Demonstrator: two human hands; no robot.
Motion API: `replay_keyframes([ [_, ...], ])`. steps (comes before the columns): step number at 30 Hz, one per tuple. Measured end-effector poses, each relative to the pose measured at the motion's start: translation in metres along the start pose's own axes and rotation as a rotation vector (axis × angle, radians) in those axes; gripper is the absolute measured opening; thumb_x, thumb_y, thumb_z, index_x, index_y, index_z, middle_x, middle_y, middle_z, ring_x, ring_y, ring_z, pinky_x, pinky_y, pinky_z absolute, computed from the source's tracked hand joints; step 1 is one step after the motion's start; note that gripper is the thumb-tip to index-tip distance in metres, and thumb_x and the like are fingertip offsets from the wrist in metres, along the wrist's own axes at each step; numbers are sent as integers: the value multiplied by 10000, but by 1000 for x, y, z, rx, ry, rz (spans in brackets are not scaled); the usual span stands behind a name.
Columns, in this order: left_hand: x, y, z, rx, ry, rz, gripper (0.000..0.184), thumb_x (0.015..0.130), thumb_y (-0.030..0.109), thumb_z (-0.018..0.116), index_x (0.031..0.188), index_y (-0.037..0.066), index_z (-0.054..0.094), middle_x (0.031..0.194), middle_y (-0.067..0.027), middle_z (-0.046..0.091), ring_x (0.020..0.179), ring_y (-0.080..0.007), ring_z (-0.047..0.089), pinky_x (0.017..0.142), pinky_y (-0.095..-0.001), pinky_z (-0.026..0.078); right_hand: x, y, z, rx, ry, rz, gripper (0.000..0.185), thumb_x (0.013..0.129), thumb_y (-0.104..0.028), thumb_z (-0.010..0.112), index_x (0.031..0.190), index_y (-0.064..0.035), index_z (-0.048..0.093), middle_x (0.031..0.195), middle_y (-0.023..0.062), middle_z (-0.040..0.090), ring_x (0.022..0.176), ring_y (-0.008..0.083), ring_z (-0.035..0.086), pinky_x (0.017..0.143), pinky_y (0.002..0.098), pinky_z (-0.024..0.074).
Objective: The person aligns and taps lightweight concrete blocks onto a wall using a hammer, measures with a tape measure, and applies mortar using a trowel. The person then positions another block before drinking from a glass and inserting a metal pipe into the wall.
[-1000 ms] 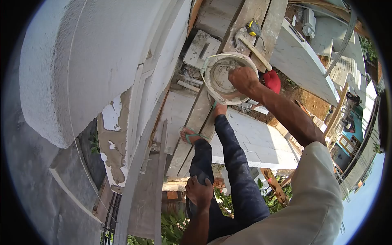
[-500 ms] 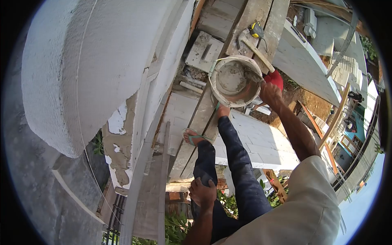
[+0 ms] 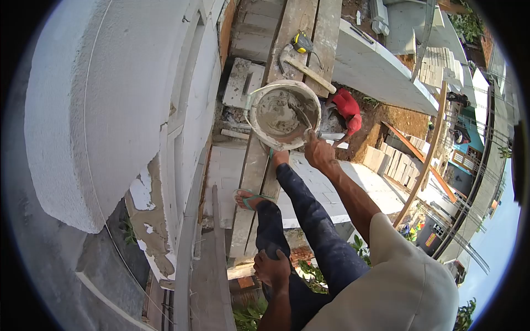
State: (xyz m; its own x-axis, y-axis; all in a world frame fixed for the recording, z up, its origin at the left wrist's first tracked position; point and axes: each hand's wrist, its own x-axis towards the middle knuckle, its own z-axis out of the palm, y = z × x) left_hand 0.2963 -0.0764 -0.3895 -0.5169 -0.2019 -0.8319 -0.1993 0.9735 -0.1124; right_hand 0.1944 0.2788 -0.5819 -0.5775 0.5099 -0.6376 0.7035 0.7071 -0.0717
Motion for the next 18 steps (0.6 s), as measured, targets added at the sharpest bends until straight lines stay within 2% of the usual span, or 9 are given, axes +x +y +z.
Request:
replay_keyframes([
  [1,1,0,1,-5,18,-4,622,894,409,744,1382,35,652,1389,-178,632,1277,-399,604,1077,-549,492,-2,-2,8,18,60,48,631,996,-302,591,1521,27,476,1119,361,693,910,523,732,761,622,587],
  [3,2,3,-1,10,23,31,615,896,402,747,1376,29,654,1389,-185,631,1268,-408,611,1068,-547,501,-6,-4,25,151,108,17,511,1077,-265,436,1504,14,470,1169,368,661,973,565,706,849,600,587],
  [5,2,6,-4,48,19,-13,596,900,384,755,1365,23,662,1366,-195,638,1237,-417,630,1045,-542,518,-20,10,57,240,147,18,498,1065,-263,450,1473,17,503,1177,363,665,975,567,702,854,596,589],
  [6,3,4,-2,68,10,10,596,900,384,755,1365,23,662,1366,-195,638,1237,-417,630,1045,-542,518,-26,30,91,324,-14,54,479,1040,-241,486,1438,21,537,1191,357,658,1005,563,693,892,606,577],
  [8,7,-1,4,32,91,67,556,880,377,771,1314,44,670,1318,-174,647,1191,-397,640,986,-572,516,-89,20,61,356,-66,157,503,992,-243,603,1451,-42,559,1203,338,656,1125,550,656,949,636,549],
  [10,8,1,3,77,102,87,551,878,372,773,1309,43,673,1321,-173,647,1185,-398,644,983,-570,519,-144,18,52,284,-434,356,741,1006,-366,650,1643,-115,366,1461,302,548,1353,540,543,1120,616,470],
  [12,10,2,2,126,121,105,547,876,368,775,1305,42,677,1324,-173,647,1178,-399,647,981,-568,522,-194,17,69,278,-648,538,1007,946,-478,751,1708,-97,215,1519,362,483,1356,607,528,1149,650,443],
  [16,12,13,-7,208,143,147,546,874,360,780,1311,50,675,1325,-170,649,1183,-403,647,987,-562,523,-212,14,84,347,-699,520,1255,877,-537,811,1713,-52,11,1551,403,412,1381,627,501,1173,633,429],
  [18,13,19,-11,254,138,151,541,874,355,782,1312,56,676,1323,-169,650,1184,-406,647,991,-560,523,-202,12,90,373,-692,554,1211,884,-498,801,1714,-53,40,1544,370,423,1408,582,495,1178,605,435],
])
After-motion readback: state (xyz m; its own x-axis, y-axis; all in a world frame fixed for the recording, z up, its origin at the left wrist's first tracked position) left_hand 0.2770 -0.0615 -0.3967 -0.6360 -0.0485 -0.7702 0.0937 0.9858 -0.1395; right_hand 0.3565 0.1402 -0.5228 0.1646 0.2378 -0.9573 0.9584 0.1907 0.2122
